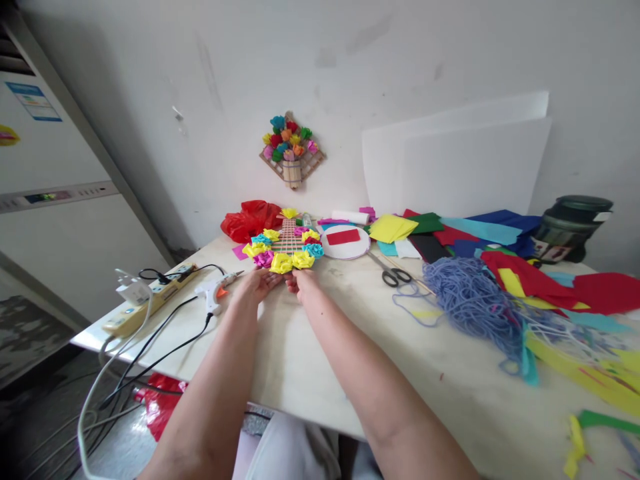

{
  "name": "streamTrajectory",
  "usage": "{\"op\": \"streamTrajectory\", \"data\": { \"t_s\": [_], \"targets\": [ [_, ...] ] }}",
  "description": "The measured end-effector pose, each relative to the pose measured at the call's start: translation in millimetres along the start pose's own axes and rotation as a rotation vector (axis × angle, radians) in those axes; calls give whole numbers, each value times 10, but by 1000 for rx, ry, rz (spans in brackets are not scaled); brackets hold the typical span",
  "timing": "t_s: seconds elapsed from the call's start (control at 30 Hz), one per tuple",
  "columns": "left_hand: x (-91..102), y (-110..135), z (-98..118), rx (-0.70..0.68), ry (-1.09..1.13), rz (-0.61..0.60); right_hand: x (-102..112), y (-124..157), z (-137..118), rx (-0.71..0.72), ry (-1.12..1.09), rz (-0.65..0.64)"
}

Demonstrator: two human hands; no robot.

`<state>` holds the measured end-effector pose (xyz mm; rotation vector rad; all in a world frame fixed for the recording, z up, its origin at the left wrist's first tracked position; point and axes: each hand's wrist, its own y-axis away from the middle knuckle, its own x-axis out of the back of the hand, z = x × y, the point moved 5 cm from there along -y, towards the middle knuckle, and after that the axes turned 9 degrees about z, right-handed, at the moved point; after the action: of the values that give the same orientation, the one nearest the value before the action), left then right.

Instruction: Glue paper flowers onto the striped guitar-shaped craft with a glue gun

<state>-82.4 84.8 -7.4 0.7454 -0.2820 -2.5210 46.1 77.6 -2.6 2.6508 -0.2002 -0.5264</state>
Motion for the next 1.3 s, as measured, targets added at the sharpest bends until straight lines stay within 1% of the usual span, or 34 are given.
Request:
{"op": "streamTrajectory", "data": {
  "t_s": [0.13,0.23,0.33,0.37,0.4,0.43,0.47,0.5,0.57,0.63,0.73,0.8,0.87,1.0,1.07,1.2,1.3],
  "targets": [
    [-39,52,-4,-90,34,-162,64,55,11,31,-1,-36],
    [-60,98,10,-187,62,-256,170,95,28,21,53,-127],
    [-98,159,27,-258,73,-370,355,147,6,-3,225,-243],
    [-107,177,29,-268,72,-394,441,160,-31,4,284,-262],
    [-111,192,31,-273,69,-409,543,162,-95,31,321,-252],
    [-115,205,30,-272,61,-419,665,151,-179,68,339,-205],
    [-118,216,28,-268,51,-428,813,127,-296,131,306,-109],
    [-121,225,23,-262,38,-439,1002,97,-433,208,213,57],
    [-130,237,13,-253,16,-470,1309,38,-637,275,122,215],
    [-137,243,-1,-245,-4,-510,1565,-23,-799,316,35,297],
    [-142,249,-29,-231,-54,-565,1811,-82,-952,352,-81,319],
    [-142,265,-47,-222,-101,-592,1888,-93,-1010,372,-137,303],
    [-149,299,-61,-207,-145,-619,1915,-95,-1054,399,-194,254],
    [-177,369,-89,-159,-203,-642,1922,-105,-1148,441,-298,56],
    [-195,384,-108,-133,-222,-650,1942,-114,-1200,442,-319,-15],
    [-225,369,-162,-72,-298,-684,1985,-115,-1326,446,-294,-44],
    [-244,357,-185,-32,-363,-715,1966,-90,-1428,467,-243,-52]
  ]
}}
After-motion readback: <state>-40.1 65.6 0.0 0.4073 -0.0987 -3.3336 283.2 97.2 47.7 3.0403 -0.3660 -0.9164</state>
